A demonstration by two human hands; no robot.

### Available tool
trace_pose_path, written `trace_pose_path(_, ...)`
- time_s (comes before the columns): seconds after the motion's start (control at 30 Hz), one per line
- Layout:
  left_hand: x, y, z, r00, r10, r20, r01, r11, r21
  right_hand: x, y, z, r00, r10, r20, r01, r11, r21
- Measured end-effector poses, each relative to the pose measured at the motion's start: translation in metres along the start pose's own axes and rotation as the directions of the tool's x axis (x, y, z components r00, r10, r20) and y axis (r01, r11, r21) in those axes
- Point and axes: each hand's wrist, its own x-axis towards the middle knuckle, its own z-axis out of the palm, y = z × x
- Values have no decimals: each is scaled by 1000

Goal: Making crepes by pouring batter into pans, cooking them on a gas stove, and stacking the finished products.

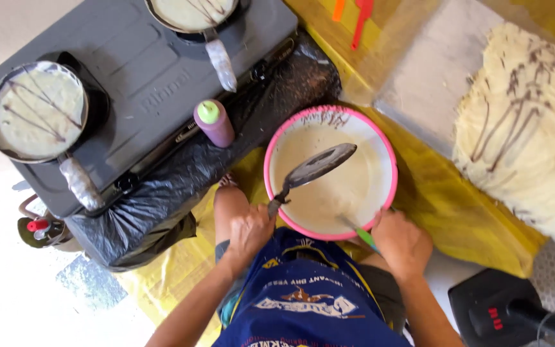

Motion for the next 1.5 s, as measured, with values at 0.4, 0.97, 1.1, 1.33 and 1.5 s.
trace_pose_path(0.4,20,15,-19,300,92,950,952,-99,-291,123,-355,-165,750,-657,-83,236,147,961)
trace_pose_path(0.97,316,-94,53,454,-613,647,429,-486,-762,88,-17,-187,526,-830,-188,-128,-296,947)
trace_pose_path(1.1,326,-111,86,400,-564,722,361,-627,-690,59,87,-88,768,-630,-116,-62,-253,965)
trace_pose_path(1.33,322,-113,30,469,-339,816,177,-869,-463,-2,146,40,814,-572,-99,-294,-553,779)
trace_pose_path(1.5,263,-44,1,567,-102,817,57,-985,-163,-17,163,36,874,-445,-196,-52,-485,873)
